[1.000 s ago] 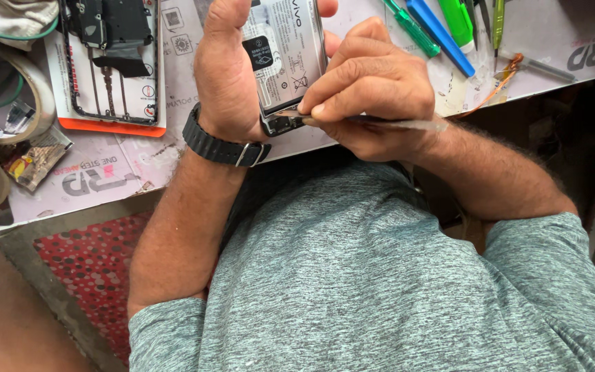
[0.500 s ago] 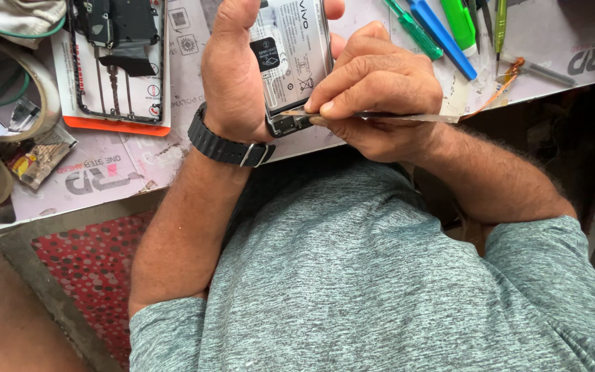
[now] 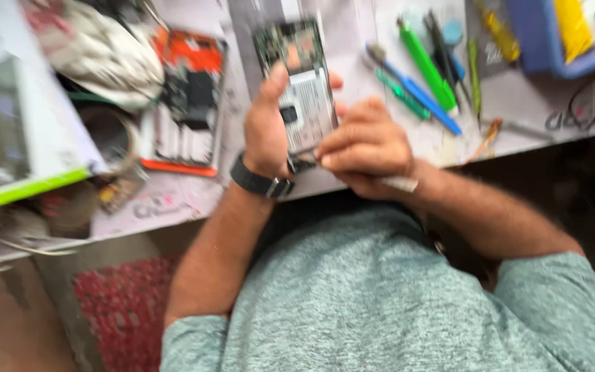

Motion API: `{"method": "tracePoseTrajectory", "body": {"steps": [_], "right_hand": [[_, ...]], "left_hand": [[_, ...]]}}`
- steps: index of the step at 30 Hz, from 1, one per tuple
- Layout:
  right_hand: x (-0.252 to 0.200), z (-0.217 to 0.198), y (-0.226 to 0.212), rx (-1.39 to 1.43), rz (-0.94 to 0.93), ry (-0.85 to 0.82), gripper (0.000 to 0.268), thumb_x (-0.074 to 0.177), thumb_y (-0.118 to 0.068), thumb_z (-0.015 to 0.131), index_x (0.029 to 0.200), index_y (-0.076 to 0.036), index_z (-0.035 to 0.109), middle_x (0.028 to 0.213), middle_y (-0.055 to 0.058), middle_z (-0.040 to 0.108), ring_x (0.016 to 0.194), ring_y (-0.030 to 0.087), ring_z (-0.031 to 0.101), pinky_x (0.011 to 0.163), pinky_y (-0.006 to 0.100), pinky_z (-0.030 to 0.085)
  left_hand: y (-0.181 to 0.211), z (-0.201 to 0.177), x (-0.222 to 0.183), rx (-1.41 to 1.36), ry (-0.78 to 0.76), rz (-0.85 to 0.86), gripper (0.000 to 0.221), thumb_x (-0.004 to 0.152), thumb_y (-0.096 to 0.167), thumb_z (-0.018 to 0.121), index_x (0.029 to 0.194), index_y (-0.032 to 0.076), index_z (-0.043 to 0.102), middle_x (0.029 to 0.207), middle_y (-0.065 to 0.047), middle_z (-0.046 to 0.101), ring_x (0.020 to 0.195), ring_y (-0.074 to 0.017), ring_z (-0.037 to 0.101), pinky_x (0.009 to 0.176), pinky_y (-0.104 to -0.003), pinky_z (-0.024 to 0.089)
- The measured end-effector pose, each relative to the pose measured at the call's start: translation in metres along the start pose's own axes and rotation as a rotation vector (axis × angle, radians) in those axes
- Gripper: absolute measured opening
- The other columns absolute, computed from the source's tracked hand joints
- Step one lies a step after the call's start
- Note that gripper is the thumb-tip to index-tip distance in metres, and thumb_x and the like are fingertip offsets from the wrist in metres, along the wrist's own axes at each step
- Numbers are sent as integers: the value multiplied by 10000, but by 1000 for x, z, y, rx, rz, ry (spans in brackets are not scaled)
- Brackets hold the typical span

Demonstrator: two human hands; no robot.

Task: The person holds a disassembled smartphone and uses a small screwdriver and a metal pry tool to work on the internal components near the bottom edge. They rotate the phone to access different areas and continue prying at the lower section.

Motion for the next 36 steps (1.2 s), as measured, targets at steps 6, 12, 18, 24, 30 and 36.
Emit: {"method": "tracePoseTrajectory", "body": {"steps": [6, 12, 18, 24, 30, 36], "right_hand": [[-1, -2, 0, 27, 39, 13, 215, 823, -18, 842, 924, -110, 676, 1002, 31, 736, 882, 237, 684, 841, 414, 453], [-5, -4, 0, 30, 9, 31, 210, 839, -18, 827, 934, -111, 665, 1043, 26, 740, 912, 238, 684, 919, 447, 490], [0, -7, -5, -5, -96, -66, 159, 821, -48, 814, 920, -93, 699, 1038, 37, 759, 854, 205, 651, 856, 421, 469], [-3, -3, -3, -63, -220, -91, 95, 911, -58, 785, 919, -99, 700, 1041, 48, 759, 882, 218, 694, 886, 410, 481], [-16, 8, 6, -94, -295, -114, 85, 954, -53, 770, 914, -95, 707, 1063, 57, 765, 895, 219, 702, 990, 455, 494], [-15, 11, -1, -193, -430, -142, 68, 962, -38, 771, 942, -60, 710, 1123, 109, 760, 952, 216, 723, 903, 397, 499]], "left_hand": [[0, 9, -3, -10, -63, -44, 607, 1116, 456, 475, 1331, -109, 534, 1116, -265, 661, 944, -338, 728, 836, -431, 633], [2, 5, -4, 81, 39, 11, 557, 1090, 416, 491, 1319, -90, 532, 1199, -225, 648, 988, -319, 715, 840, -435, 633], [3, 10, -4, 152, 32, 56, 489, 1074, 387, 511, 1385, 10, 515, 1180, -193, 649, 956, -296, 709, 815, -418, 631], [4, 4, -3, 195, 52, 73, 497, 1071, 407, 511, 1391, 29, 548, 1167, -190, 677, 941, -278, 722, 801, -395, 634], [6, -3, -4, 218, -6, 95, 541, 1120, 435, 505, 1295, -70, 592, 1116, -196, 694, 909, -272, 730, 807, -379, 633], [12, 5, -8, 347, 66, 149, 547, 1131, 482, 536, 1245, -49, 601, 1148, -175, 687, 885, -237, 732, 733, -367, 654]]}}
Point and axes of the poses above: each hand's wrist, its own x-axis towards the middle knuckle, its own z-axis out of the palm, y = z × x, the point moved 7 cm from there along x, towards the middle knuckle
